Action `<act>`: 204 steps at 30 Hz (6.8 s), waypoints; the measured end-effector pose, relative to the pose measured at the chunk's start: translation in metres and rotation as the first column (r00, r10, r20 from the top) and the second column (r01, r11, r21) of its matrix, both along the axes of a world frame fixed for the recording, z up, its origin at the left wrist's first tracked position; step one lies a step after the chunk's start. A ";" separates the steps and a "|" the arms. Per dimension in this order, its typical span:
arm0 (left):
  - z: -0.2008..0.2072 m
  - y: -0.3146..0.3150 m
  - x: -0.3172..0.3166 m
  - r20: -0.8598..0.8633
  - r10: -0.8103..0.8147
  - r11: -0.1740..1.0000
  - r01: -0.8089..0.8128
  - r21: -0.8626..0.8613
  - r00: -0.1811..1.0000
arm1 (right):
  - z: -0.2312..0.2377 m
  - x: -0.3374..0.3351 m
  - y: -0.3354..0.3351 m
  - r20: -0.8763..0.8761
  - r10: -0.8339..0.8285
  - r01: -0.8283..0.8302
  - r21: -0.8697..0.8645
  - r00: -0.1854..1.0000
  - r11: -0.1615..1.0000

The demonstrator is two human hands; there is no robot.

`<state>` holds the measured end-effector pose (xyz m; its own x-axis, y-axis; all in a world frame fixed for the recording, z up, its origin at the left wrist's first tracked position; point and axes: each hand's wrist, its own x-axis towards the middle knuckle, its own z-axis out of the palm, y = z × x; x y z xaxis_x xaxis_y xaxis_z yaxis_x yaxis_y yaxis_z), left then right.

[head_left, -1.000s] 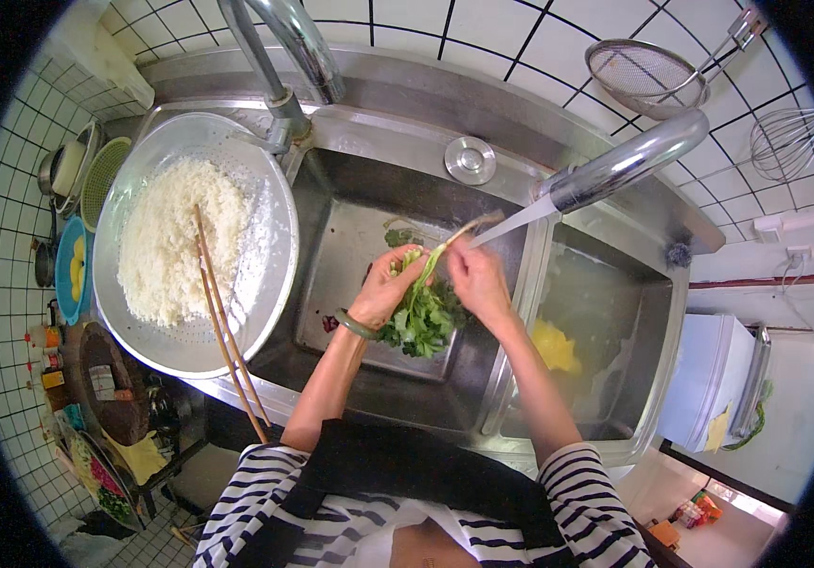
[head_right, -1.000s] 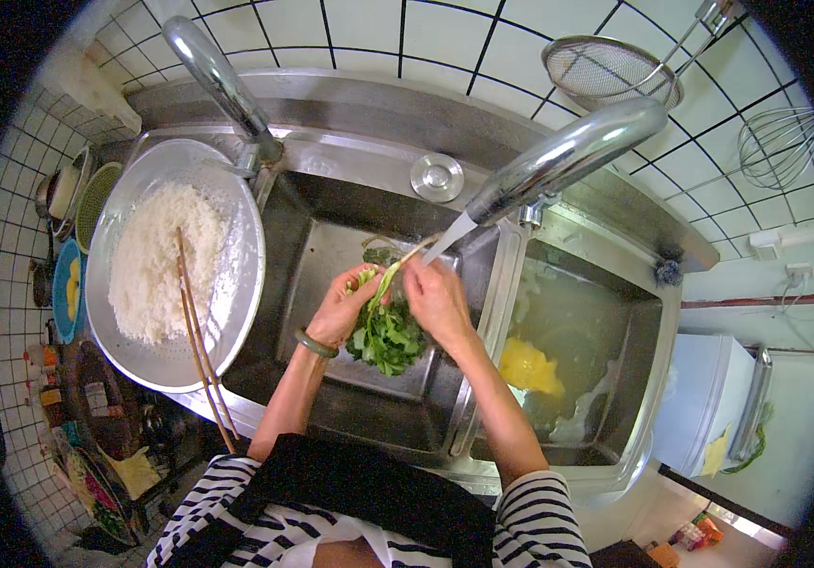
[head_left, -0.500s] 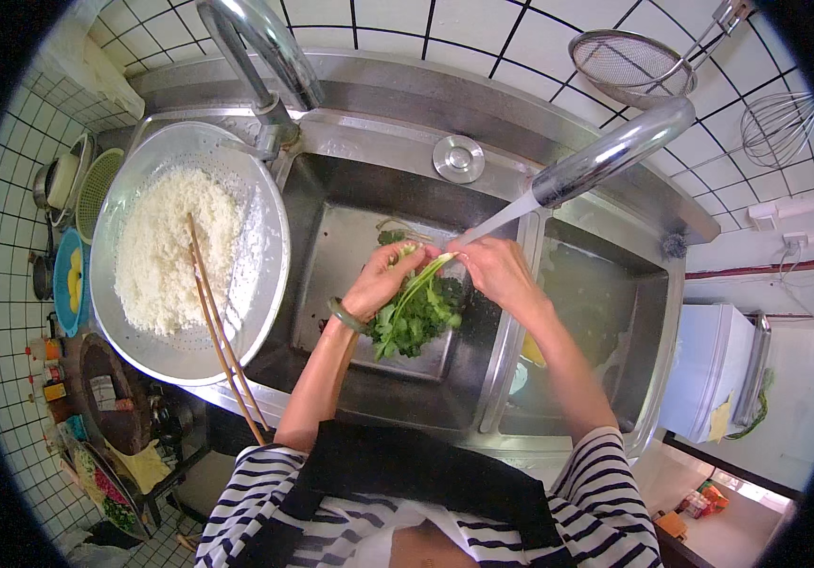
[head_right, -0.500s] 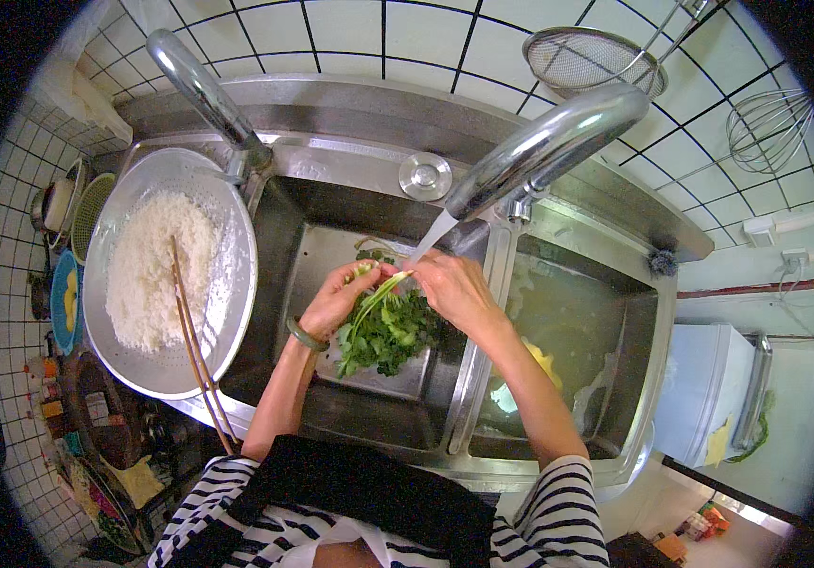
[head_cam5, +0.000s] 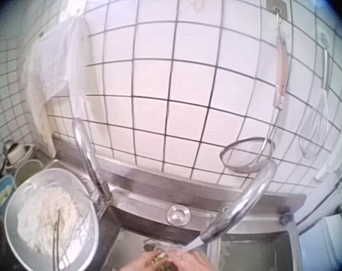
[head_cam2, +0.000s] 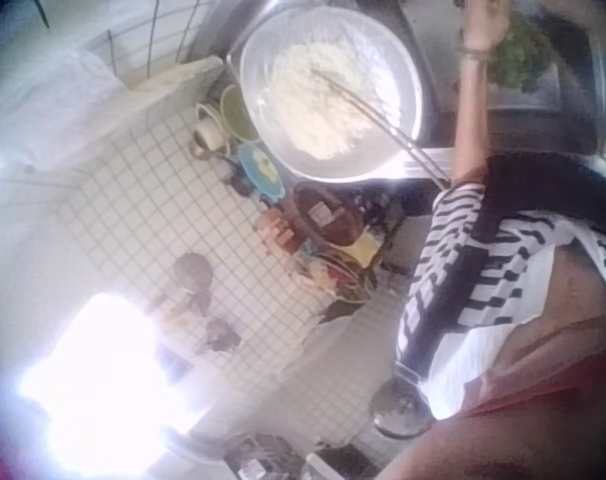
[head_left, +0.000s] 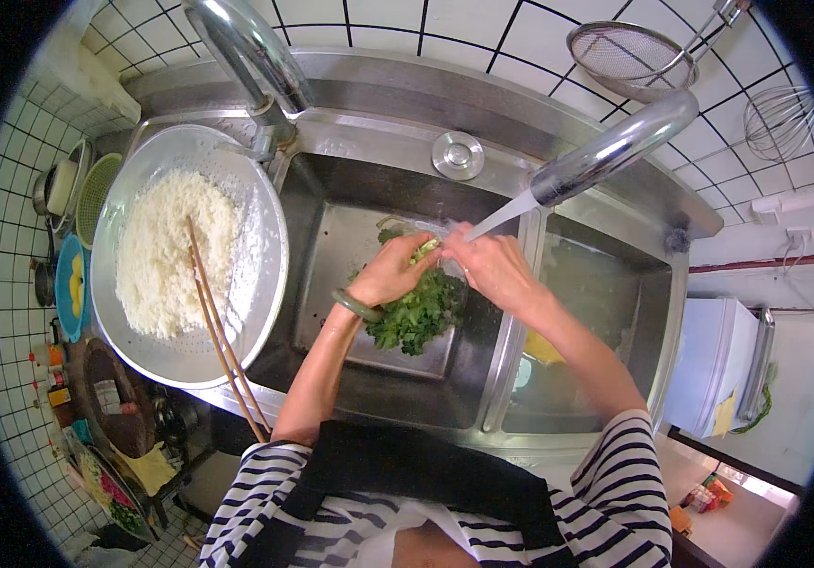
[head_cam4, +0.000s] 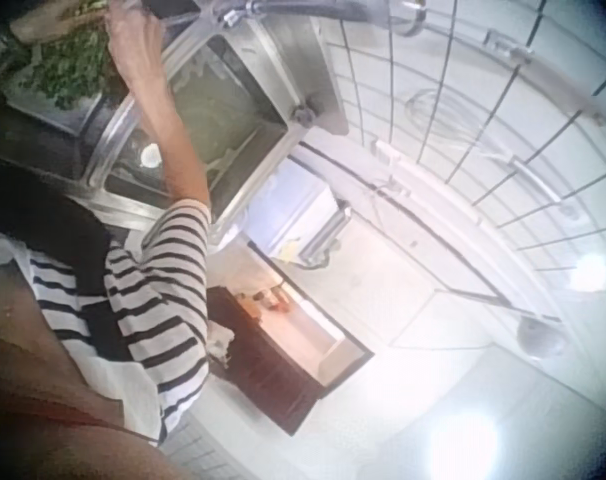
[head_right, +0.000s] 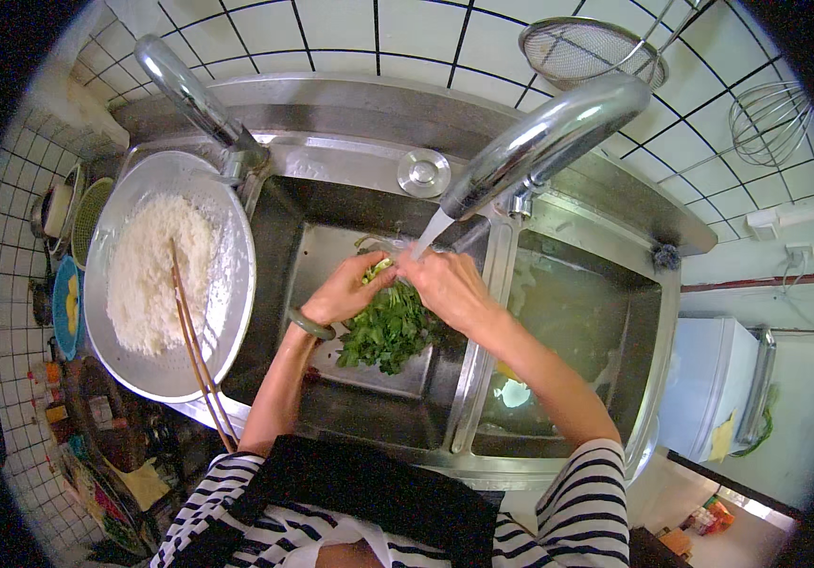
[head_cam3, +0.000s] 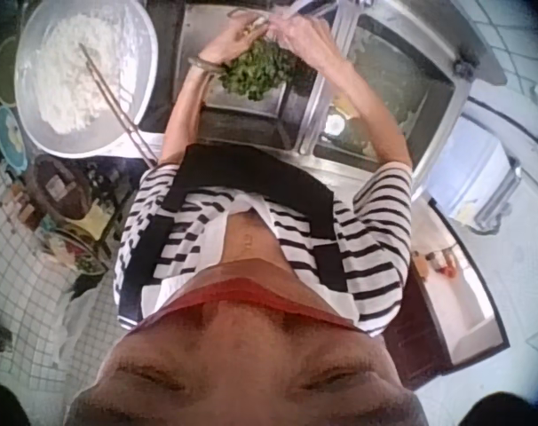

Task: The person washes leafy green vegetables under running water in a double-basin sink, then moves to a wooden cutting board to chop the greens with a cleaver. The chopped greens are transferred to a tray with other prepared vegetables. The person also rinses the cleaver and a strainer under the tap.

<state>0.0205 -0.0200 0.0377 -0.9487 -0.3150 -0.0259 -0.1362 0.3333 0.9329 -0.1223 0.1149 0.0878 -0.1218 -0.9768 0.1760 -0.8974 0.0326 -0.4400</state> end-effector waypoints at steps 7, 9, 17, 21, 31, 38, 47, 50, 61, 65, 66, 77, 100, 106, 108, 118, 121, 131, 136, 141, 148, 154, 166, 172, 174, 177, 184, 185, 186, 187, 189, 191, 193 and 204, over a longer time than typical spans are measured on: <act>0.021 0.009 -0.006 -0.202 0.127 0.992 -0.127 0.011 0.971 | -0.023 0.008 -0.009 0.937 -0.210 0.188 0.161 0.280 0.969; 0.022 0.013 -0.006 -0.314 0.159 0.958 -0.222 -0.179 0.936 | -0.025 0.018 -0.012 0.937 -0.243 0.165 0.289 -0.252 0.943; -0.100 -0.018 0.000 0.008 0.454 0.856 -0.433 -0.284 0.891 | -0.052 0.001 -0.023 0.732 -0.334 0.441 0.051 0.593 0.896; -0.209 -0.024 0.001 0.727 0.185 0.983 -0.116 -0.144 0.662 | -0.085 -0.007 -0.006 0.145 -0.564 0.528 0.224 0.813 0.819; -0.226 0.014 -0.013 0.748 0.346 0.921 -0.357 -0.156 0.567 | -0.120 0.007 0.007 0.456 -0.559 0.399 0.403 0.693 0.824; -0.111 0.014 0.034 0.358 0.347 0.848 -0.453 0.274 0.867 | -0.140 0.035 -0.003 0.439 -0.299 0.162 0.323 0.847 0.933; -0.043 -0.004 0.060 0.206 0.391 0.770 -0.442 0.460 0.897 | -0.108 0.024 0.015 0.743 -0.440 0.163 0.419 0.504 0.893; -0.030 -0.011 0.071 0.203 0.402 0.797 -0.451 0.402 0.893 | -0.096 0.020 0.027 0.762 -0.607 0.436 0.478 0.226 0.762; 0.005 0.006 0.045 0.050 0.266 0.795 -0.249 0.554 0.963 | -0.042 0.053 -0.003 0.826 -0.256 0.332 0.088 0.503 0.939; 0.005 0.005 0.031 0.077 0.261 0.839 -0.266 0.475 0.962 | -0.034 0.043 -0.005 0.743 -0.264 0.371 0.022 0.615 0.928; 0.005 0.003 0.030 0.047 0.215 0.845 -0.210 0.491 0.975 | -0.034 0.038 -0.003 0.739 -0.274 0.330 0.073 0.615 0.941; 0.000 0.007 0.024 0.085 0.226 0.724 -0.225 0.652 0.970 | -0.029 0.020 0.004 0.562 -0.372 0.342 0.164 0.739 0.925; -0.006 0.001 0.009 0.108 0.123 0.891 -0.158 0.426 0.987 | -0.026 0.006 -0.004 0.360 0.045 0.031 -0.202 0.932 0.979; -0.005 -0.006 0.012 0.083 0.044 0.961 -0.064 0.267 0.996 | -0.015 0.007 -0.002 0.289 0.096 -0.075 -0.084 0.952 0.994; -0.001 -0.005 0.014 0.051 0.039 0.939 -0.054 0.340 0.998 | -0.014 0.008 -0.003 0.480 0.011 -0.025 0.021 0.877 0.999; -0.014 0.004 0.008 -0.219 0.330 0.849 -0.187 0.494 0.918 | -0.024 0.031 -0.009 0.874 -0.083 0.091 0.144 -0.478 0.985; -0.028 -0.006 0.013 -0.039 0.428 0.750 -0.331 0.573 0.903 | -0.019 0.026 -0.009 0.812 -0.035 0.053 0.081 -0.583 0.995; -0.028 0.026 0.011 0.044 0.299 0.923 -0.300 0.242 0.953 | -0.013 0.010 -0.031 0.491 0.203 0.261 0.053 -0.847 0.964; -0.036 0.018 0.002 -0.267 0.190 0.974 -0.148 0.169 0.945 | 0.008 0.004 -0.031 0.648 0.296 0.399 0.013 -0.702 0.917; -0.041 0.020 0.019 0.100 0.238 0.814 -0.254 0.523 0.966 | 0.011 -0.031 -0.015 0.979 0.052 0.512 -0.149 0.199 0.846; -0.035 0.023 0.012 0.159 0.299 0.694 -0.328 0.641 0.941 | -0.026 -0.005 -0.001 0.285 -0.227 0.299 -0.239 0.931 0.924; -0.028 0.020 0.010 0.111 0.217 0.886 -0.244 0.394 0.970 | -0.017 0.009 0.008 0.061 0.058 -0.059 0.011 0.996 0.998; -0.004 0.012 0.009 -0.314 0.065 0.978 -0.122 -0.167 0.947 | -0.035 -0.001 -0.003 0.878 -0.357 -0.013 0.381 0.320 0.924; -0.013 0.014 0.005 -0.059 0.397 0.876 -0.359 0.323 0.916 | -0.030 0.008 -0.004 0.930 -0.169 0.123 0.219 -0.327 0.968; -0.018 0.012 0.007 0.038 0.364 0.688 -0.297 0.662 0.931 | -0.031 0.004 -0.002 0.825 -0.323 0.349 0.165 0.463 0.922; -0.025 0.014 0.007 0.186 0.338 0.507 -0.345 0.790 0.923 | -0.038 0.003 0.004 0.591 -0.291 0.320 0.059 0.752 0.946; -0.022 0.024 -0.003 0.188 0.374 0.567 -0.384 0.729 0.908 | -0.051 0.018 0.015 0.901 -0.366 0.369 0.267 0.232 0.890; -0.021 0.026 -0.004 0.139 0.359 0.534 -0.325 0.781 0.923 | -0.051 0.019 0.015 0.917 -0.377 0.378 0.306 0.128 0.874; -0.020 0.027 -0.004 0.128 0.359 0.494 -0.305 0.815 0.925 | -0.050 0.020 0.014 0.933 -0.359 0.398 0.323 0.017 0.859; -0.019 0.028 -0.005 0.098 0.355 0.443 -0.260 0.858 0.930 | -0.050 0.021 0.014 0.918 -0.386 0.391 0.323 0.093 0.862; -0.019 0.029 -0.006 0.127 0.345 0.412 -0.272 0.870 0.930 | -0.051 0.024 0.014 0.923 -0.361 0.432 0.274 0.132 0.859; -0.020 0.028 -0.007 0.115 0.333 0.442 -0.263 0.858 0.936 | -0.053 0.028 0.013 0.938 -0.301 0.491 0.184 0.170 0.852; -0.022 0.028 -0.009 0.082 0.334 0.539 -0.262 0.801 0.939 | -0.056 0.033 0.012 0.928 -0.306 0.536 0.150 0.214 0.831; -0.022 0.036 -0.016 0.093 0.402 0.476 -0.295 0.828 0.911 | -0.057 0.033 0.013 0.927 -0.342 0.572 0.198 0.156 0.796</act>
